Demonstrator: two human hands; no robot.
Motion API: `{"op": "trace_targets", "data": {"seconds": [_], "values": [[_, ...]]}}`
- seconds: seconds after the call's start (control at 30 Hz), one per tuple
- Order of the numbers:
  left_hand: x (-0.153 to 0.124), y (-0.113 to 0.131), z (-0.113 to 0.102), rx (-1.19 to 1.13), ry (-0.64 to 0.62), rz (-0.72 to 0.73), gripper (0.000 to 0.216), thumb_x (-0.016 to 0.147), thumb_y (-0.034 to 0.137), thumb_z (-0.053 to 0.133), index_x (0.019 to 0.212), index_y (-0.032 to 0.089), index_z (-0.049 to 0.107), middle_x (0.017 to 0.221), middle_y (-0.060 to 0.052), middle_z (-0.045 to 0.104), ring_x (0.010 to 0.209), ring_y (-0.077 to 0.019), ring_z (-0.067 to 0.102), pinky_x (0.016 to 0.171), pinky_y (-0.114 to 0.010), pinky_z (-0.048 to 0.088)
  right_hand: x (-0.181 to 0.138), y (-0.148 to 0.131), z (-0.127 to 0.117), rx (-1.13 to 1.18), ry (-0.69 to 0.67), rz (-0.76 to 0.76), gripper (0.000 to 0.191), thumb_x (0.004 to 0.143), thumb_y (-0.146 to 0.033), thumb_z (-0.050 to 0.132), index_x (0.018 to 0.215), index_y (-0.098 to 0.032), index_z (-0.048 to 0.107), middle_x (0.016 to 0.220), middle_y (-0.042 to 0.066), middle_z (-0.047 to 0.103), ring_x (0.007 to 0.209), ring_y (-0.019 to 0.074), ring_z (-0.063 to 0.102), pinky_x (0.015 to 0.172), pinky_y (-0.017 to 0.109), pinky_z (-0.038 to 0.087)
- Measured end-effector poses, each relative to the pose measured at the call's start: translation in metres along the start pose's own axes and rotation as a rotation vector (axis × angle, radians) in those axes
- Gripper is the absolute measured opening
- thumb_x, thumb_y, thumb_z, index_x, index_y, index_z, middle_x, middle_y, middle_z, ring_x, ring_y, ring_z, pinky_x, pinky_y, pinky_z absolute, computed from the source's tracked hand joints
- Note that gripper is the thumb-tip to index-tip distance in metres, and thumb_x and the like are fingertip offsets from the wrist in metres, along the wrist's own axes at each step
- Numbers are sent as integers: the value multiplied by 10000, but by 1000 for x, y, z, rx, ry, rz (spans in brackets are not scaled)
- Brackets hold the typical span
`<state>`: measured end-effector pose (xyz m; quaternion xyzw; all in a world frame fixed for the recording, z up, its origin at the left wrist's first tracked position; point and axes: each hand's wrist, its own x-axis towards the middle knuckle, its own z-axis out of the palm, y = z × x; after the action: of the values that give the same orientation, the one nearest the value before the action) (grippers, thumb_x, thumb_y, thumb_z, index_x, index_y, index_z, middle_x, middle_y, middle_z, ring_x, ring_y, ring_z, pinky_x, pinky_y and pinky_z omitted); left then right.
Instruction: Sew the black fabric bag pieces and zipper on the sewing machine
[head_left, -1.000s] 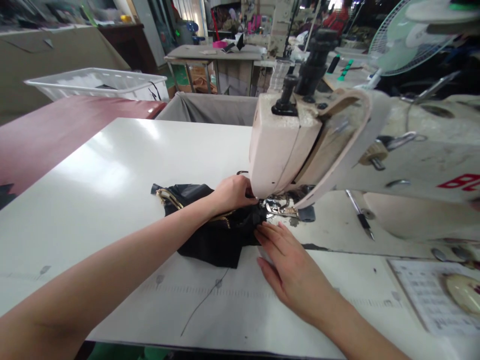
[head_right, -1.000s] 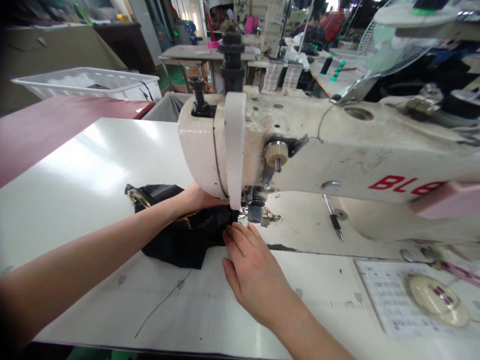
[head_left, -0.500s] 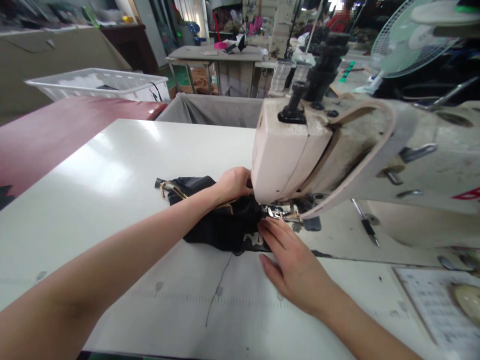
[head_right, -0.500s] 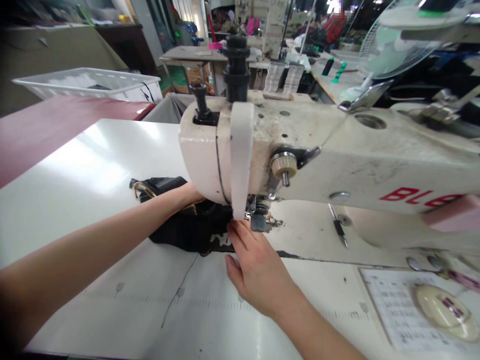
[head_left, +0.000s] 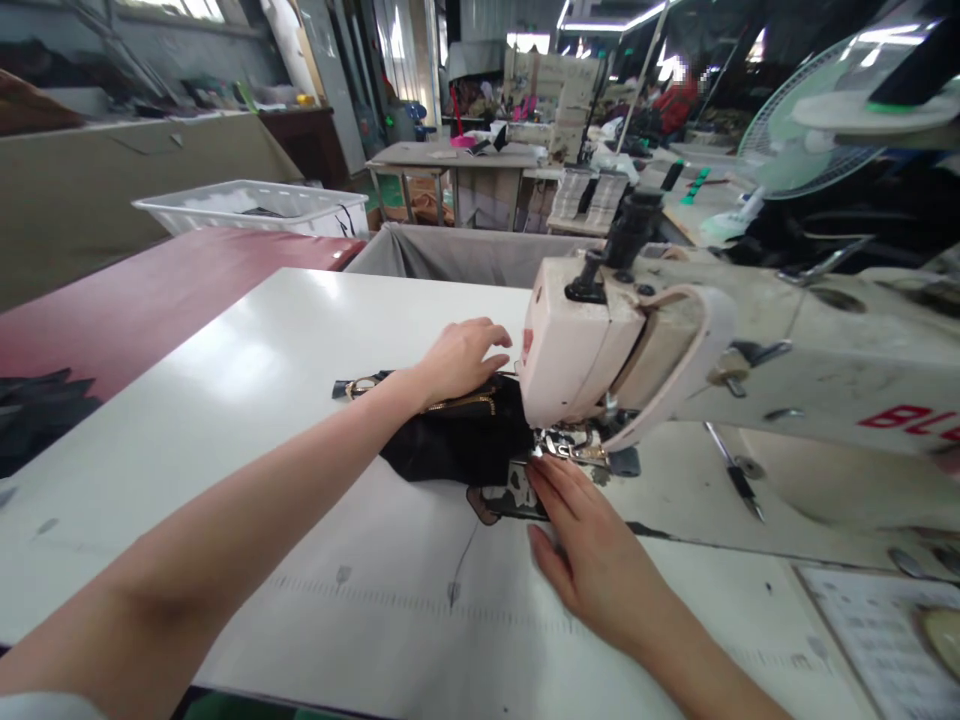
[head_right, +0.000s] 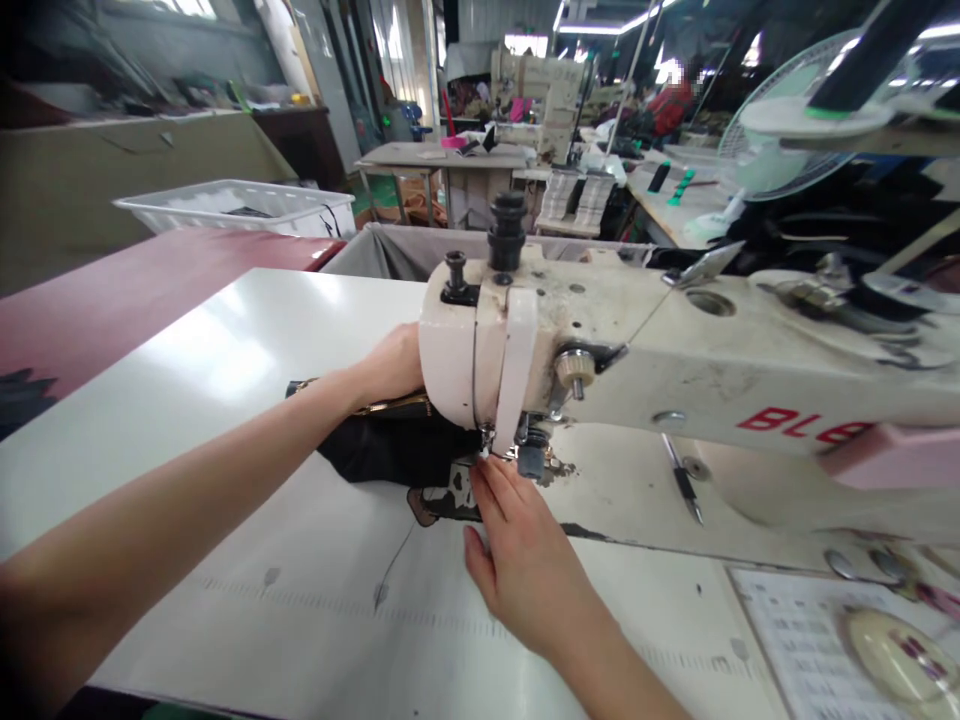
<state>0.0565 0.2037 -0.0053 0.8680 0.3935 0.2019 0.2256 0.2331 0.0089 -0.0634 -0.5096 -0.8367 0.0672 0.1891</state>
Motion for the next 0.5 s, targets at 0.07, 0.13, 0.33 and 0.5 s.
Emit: {"op": "trace_targets", "data": {"seconds": [0.07,0.13,0.33,0.5], "values": [[-34,10,-13,97,68,103,253,936,306,482,1103,168,613,1125,-88,615,1102,-256,546,1015,-489,397,1,1,0,3,-3,-9,483,900,-197,466,1346,-14,463,1386,200,454,1331,296,356,1120,499,366],[-72,14,-9,215,44,191,398,912,420,524,1261,231,523,1275,-86,554,1188,-264,506,1065,-520,344,3,0,-2,7,0,-16,486,883,-197,487,1332,-12,478,1377,197,465,1329,291,358,1131,480,353],[-135,-6,37,501,-13,171,574,943,334,473,1467,378,243,1548,-89,265,1418,-311,252,1089,-662,183,-8,-22,0,-145,-17,72,484,915,-205,432,1371,-43,434,1413,187,447,1334,289,375,1110,535,358],[-89,-13,31,547,25,53,560,937,188,397,1455,374,292,1539,-71,297,1412,-294,278,1087,-670,192,-41,-29,22,-308,101,-149,562,869,-288,506,1398,-125,410,1401,174,469,1280,332,454,963,542,490]]}}
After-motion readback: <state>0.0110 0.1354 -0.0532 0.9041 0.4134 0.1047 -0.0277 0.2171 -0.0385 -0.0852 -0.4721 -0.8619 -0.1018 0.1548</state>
